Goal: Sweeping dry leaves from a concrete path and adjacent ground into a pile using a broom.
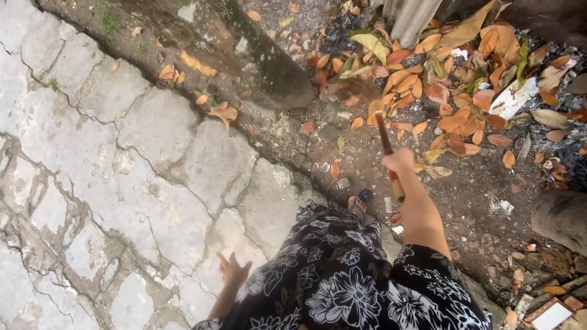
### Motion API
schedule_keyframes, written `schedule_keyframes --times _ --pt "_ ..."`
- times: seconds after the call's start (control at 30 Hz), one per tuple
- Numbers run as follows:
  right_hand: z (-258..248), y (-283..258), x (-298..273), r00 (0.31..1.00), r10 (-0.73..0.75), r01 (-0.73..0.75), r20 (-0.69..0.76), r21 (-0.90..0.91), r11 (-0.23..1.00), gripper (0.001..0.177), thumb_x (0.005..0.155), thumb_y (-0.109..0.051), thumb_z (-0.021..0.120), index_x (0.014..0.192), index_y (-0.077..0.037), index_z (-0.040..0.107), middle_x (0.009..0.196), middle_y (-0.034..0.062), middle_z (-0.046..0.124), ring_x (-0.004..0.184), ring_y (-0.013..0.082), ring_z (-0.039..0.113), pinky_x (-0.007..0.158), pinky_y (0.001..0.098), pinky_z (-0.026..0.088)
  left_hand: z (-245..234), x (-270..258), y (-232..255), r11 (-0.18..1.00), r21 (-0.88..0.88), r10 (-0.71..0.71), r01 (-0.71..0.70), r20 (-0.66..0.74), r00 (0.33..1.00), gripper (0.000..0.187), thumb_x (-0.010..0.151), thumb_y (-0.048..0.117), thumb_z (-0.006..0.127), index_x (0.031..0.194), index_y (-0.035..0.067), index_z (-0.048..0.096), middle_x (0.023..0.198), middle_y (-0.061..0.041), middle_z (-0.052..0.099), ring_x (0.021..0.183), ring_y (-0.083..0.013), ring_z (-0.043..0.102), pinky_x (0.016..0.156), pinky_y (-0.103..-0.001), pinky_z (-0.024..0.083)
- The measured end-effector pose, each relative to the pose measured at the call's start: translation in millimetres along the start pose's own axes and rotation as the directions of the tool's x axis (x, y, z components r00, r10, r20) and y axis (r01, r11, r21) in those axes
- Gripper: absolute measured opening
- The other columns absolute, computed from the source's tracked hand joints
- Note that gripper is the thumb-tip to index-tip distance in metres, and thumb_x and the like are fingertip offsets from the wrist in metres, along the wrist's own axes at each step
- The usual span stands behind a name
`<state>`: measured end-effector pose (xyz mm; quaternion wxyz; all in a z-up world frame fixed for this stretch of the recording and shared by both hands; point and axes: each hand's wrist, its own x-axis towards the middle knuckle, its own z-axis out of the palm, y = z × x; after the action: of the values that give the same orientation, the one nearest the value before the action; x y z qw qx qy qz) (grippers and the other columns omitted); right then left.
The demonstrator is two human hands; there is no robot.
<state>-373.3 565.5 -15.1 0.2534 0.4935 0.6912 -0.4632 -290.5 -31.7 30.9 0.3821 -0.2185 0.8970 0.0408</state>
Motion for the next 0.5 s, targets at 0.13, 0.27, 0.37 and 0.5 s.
schedule_keyframes --times 0.13,0.27,0.37,0.5 --pt "-30.1 17.5 16.4 0.996 0.048 -0.037 -0.075 0.148 0.988 0.024 0.084 0.008 0.075 0.106 0.006 0.064 0.085 0.0158 0.066 0.057 0.0189 0.059 0.046 0.0278 0.051 2.4 8.5 -5.4 1.0 0.027 -0.007 0.007 -0.004 1.0 0.089 0.086 0.05 0.069 0.158 0.02 0.025 0.169 -0.016 -0.026 0.153 -0.0454 0.01 0.114 -0.061 0.038" --pt "-49.9 48.4 12.9 0.99 -0.013 0.036 -0.142 0.16 0.986 0.026 0.078 0.005 0.076 0.104 0.006 0.073 0.072 0.0128 0.068 0.051 0.019 0.058 0.042 0.0315 0.043 -10.9 15.1 14.3 1.0 -0.004 0.023 -0.023 0.0 1.0 0.088 0.088 0.047 0.069 0.158 0.018 0.025 0.169 -0.014 -0.029 0.155 -0.0445 0.005 0.117 -0.063 0.035" --pt "-61.4 73.5 6.2 0.983 0.036 -0.003 -0.18 0.184 0.983 0.02 0.082 0.005 0.076 0.101 0.005 0.07 0.075 0.012 0.065 0.05 0.017 0.055 0.04 0.03 0.045 -17.2 22.6 30.3 0.994 -0.003 0.109 -0.109 -0.031 0.994 0.087 0.088 0.046 0.07 0.157 0.016 0.027 0.168 -0.017 -0.028 0.154 -0.0464 0.003 0.115 -0.06 0.038" --pt "-88.9 103.2 -19.7 0.955 0.091 -0.028 -0.283 0.218 0.975 0.028 0.084 0.004 0.076 0.11 0.009 0.066 0.085 0.0163 0.068 0.056 0.0194 0.061 0.044 0.0302 0.053 -21.2 25.9 48.7 0.988 -0.015 0.152 -0.153 -0.037 0.988 0.087 0.088 0.043 0.07 0.158 0.016 0.025 0.169 -0.017 -0.025 0.156 -0.0415 -0.004 0.118 -0.061 0.032"
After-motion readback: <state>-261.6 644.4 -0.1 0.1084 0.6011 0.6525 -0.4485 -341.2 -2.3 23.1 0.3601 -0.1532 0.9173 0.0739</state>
